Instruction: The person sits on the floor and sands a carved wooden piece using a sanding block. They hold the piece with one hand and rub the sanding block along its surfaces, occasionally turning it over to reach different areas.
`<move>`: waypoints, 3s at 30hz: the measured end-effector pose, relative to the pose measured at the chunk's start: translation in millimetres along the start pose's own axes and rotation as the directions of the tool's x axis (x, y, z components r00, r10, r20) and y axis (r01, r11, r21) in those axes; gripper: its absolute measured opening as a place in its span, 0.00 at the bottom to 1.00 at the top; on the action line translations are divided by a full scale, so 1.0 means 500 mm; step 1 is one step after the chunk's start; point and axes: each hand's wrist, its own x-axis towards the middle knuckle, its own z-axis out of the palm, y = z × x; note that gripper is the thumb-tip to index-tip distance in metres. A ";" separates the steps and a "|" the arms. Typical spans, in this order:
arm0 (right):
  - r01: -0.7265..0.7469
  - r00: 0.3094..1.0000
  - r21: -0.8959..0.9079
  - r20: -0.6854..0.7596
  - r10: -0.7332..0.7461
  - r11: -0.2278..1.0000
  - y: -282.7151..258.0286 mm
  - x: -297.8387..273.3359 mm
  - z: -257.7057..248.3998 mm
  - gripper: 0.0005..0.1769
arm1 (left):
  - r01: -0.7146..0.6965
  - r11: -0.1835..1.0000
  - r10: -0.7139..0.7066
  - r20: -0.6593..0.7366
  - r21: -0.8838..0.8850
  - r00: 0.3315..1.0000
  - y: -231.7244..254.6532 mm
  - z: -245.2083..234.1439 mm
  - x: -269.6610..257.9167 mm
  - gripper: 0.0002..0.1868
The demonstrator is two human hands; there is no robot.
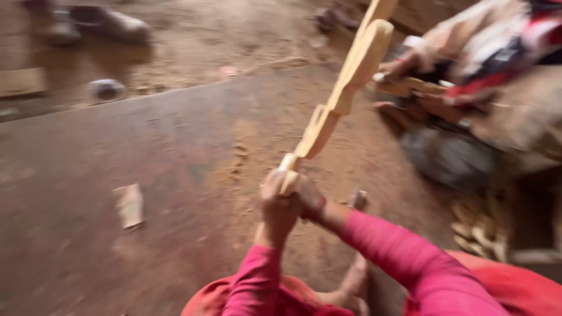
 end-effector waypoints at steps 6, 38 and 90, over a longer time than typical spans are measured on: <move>0.009 0.999 -0.004 0.045 -0.009 1.000 0.024 -0.012 0.042 0.14 | 0.172 0.981 -0.157 0.150 -0.090 0.976 -0.003 -0.016 -0.010 0.18; -0.401 0.900 0.418 0.013 0.437 0.815 -0.080 0.034 -0.003 0.19 | 0.427 0.835 -0.371 0.217 -0.347 0.903 -0.018 -0.082 -0.001 0.15; 0.027 0.958 -0.085 -0.282 -0.050 0.996 -0.040 -0.013 -0.015 0.13 | 0.000 1.000 0.007 0.211 -0.031 0.978 0.014 -0.019 0.018 0.09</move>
